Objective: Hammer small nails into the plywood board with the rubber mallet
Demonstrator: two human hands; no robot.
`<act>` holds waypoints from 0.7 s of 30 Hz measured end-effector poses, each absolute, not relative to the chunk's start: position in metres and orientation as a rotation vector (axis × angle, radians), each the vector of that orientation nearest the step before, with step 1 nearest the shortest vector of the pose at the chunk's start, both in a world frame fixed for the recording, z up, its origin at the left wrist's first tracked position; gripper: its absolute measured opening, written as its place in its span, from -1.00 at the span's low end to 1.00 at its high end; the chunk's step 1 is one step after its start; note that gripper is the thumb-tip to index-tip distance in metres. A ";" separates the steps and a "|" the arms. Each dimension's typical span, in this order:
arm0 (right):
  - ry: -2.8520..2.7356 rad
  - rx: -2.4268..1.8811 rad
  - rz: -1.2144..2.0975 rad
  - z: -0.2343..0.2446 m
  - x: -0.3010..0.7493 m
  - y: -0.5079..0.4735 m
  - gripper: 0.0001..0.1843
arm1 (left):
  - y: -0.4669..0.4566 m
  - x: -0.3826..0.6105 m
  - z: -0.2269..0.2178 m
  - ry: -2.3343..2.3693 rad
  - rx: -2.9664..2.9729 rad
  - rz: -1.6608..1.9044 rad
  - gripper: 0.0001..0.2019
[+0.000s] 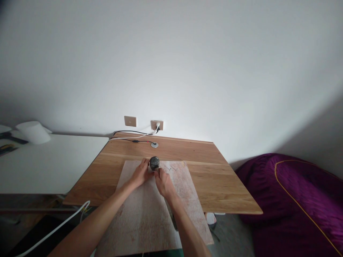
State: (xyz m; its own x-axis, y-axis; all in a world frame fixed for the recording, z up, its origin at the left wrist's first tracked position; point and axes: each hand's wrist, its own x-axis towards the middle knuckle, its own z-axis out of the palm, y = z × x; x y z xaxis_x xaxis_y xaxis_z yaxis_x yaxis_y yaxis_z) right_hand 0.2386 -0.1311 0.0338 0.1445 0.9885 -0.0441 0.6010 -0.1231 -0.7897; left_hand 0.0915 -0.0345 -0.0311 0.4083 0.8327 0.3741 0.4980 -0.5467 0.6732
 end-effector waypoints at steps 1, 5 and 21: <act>-1.518 -1.805 0.797 0.031 0.239 -0.131 -0.71 | -0.034 0.091 -0.032 1.111 2.207 0.987 -0.55; -1.416 -1.792 0.805 0.028 0.245 -0.130 -0.70 | -0.034 0.091 -0.029 1.102 2.188 0.970 -0.89; -1.447 -1.781 0.825 0.041 0.240 -0.132 -0.70 | -0.037 0.093 -0.024 1.165 2.204 0.903 -0.60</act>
